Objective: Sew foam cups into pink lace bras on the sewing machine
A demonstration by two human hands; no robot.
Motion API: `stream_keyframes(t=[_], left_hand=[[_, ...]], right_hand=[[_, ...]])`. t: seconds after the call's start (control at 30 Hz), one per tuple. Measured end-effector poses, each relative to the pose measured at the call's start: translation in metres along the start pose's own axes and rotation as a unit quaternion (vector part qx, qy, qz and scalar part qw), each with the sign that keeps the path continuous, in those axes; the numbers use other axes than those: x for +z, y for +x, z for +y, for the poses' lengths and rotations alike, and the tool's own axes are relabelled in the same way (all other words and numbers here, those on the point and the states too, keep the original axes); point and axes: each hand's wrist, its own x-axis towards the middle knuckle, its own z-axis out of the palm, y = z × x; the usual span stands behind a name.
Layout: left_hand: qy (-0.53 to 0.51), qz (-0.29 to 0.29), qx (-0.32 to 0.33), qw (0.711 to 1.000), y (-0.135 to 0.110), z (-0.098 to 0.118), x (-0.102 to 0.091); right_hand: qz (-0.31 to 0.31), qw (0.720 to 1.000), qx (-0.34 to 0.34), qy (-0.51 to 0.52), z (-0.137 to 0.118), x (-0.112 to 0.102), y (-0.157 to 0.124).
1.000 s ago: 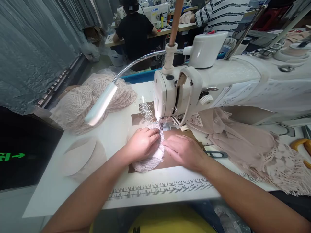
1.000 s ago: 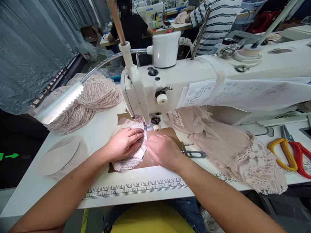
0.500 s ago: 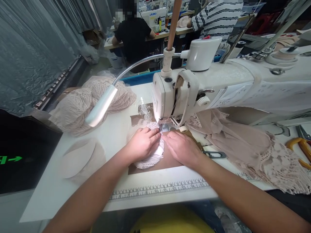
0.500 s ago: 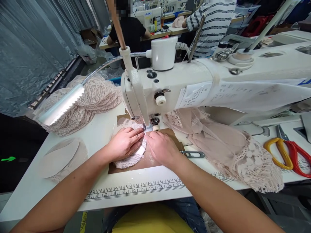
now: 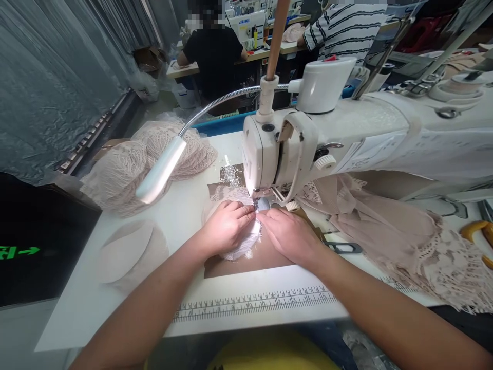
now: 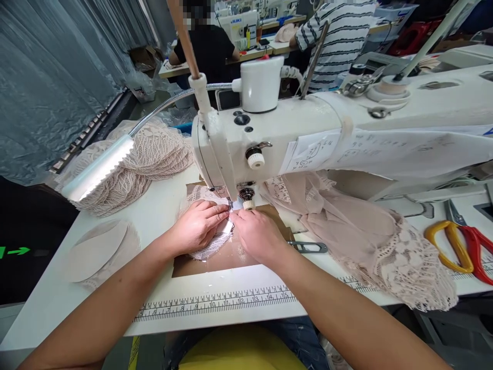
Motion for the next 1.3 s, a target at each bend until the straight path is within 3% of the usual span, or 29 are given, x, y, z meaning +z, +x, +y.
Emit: stream_keyframes(t=[0.27,0.53,0.77,0.97,1.13,1.3], left_hand=[[-0.028,0.019,-0.009,0.999,0.002,-0.001,0.000],[-0.037,0.025,-0.029,0.999,0.004,-0.007,-0.002],[-0.024,0.036,-0.057,0.997,0.002,-0.008,-0.001],[-0.036,0.033,-0.016,0.999,-0.004,-0.005,-0.006],[-0.022,0.031,0.028,0.999,-0.005,-0.006,-0.004],[-0.015,0.017,0.043,0.999,-0.007,-0.008,0.001]], right_hand=[[0.028,0.999,-0.026,0.037,0.006,0.000,-0.002],[-0.025,0.999,0.002,0.045,0.005,-0.001,0.002],[-0.010,0.999,0.007,0.044,0.006,0.000,0.003],[0.015,0.997,0.012,0.076,0.006,-0.003,0.001],[0.004,0.999,-0.025,0.029,0.003,-0.002,0.000],[0.000,1.000,-0.015,0.005,0.000,-0.002,-0.001]])
